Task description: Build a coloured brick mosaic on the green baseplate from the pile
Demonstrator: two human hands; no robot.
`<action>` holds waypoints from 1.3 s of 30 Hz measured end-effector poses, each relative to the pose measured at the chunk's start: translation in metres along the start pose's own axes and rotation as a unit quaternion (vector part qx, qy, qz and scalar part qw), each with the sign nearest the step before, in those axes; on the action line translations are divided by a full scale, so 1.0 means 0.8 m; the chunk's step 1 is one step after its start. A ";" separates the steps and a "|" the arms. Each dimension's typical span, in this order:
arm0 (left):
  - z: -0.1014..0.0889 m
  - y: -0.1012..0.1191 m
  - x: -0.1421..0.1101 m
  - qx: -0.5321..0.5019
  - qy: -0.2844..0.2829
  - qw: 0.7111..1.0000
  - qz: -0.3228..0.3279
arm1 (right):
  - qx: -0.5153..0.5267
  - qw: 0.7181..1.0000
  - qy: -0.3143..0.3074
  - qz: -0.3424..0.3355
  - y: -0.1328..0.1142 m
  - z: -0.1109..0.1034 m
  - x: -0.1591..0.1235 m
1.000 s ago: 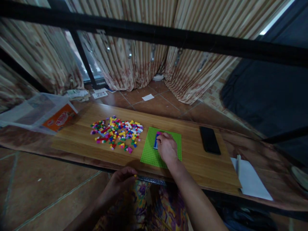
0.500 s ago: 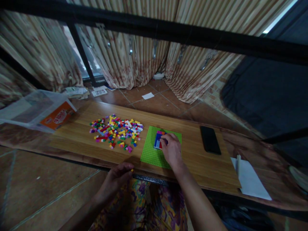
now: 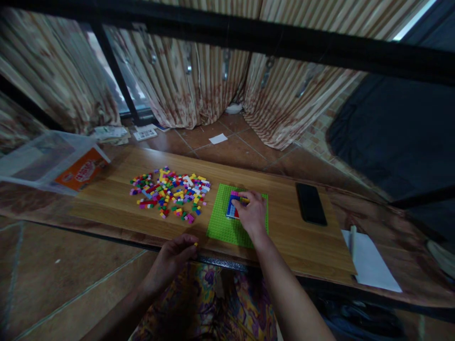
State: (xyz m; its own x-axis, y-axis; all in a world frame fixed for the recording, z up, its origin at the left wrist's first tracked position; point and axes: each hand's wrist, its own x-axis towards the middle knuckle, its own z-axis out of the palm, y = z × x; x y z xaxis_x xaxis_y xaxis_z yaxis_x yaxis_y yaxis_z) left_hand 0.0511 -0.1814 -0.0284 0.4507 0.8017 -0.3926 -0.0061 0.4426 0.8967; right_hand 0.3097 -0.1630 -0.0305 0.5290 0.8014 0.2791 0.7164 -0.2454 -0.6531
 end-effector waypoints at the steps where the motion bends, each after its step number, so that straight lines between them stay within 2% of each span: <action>1: 0.000 0.001 0.002 -0.001 0.000 1.000 0.002 | 0.009 1.000 0.000 0.005 0.001 0.001 0.001; 4: 0.002 0.008 0.008 0.018 0.003 1.000 0.026 | 0.033 0.999 -0.004 0.012 0.003 0.002 0.003; 8: 0.011 0.025 0.030 0.100 0.015 0.987 0.121 | 0.053 0.998 -0.005 0.014 0.007 0.005 0.004; 13: 0.038 0.039 0.088 0.157 0.028 0.965 0.210 | 0.064 0.998 0.000 0.019 0.009 0.008 0.005; 17: 0.062 0.038 0.133 0.219 0.051 0.937 0.268 | 0.135 0.990 0.007 0.041 0.013 0.005 -0.003; 19: 0.072 0.035 0.145 0.233 0.043 0.927 0.291 | 0.174 0.982 0.033 0.066 0.017 0.001 -0.013; 24: 0.086 0.030 0.155 0.242 0.025 0.919 0.309 | 0.213 0.966 0.092 0.114 0.027 -0.006 -0.041; 30: 0.086 0.023 0.163 0.263 0.008 0.912 0.315 | 0.242 0.958 0.082 0.128 0.032 -0.007 -0.050; 39: 0.091 0.031 0.159 0.292 -0.003 0.903 0.315 | 0.243 0.958 0.072 0.135 0.033 -0.006 -0.046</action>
State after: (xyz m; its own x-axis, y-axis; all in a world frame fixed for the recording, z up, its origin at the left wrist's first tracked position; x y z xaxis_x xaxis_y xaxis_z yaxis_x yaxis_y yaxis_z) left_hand 0.1735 -0.0979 -0.0410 0.5264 0.8179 0.2321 0.2091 -0.3891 0.8971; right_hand 0.3112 -0.2014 -0.0548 0.7470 0.6530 0.1252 0.2673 -0.1225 -0.9558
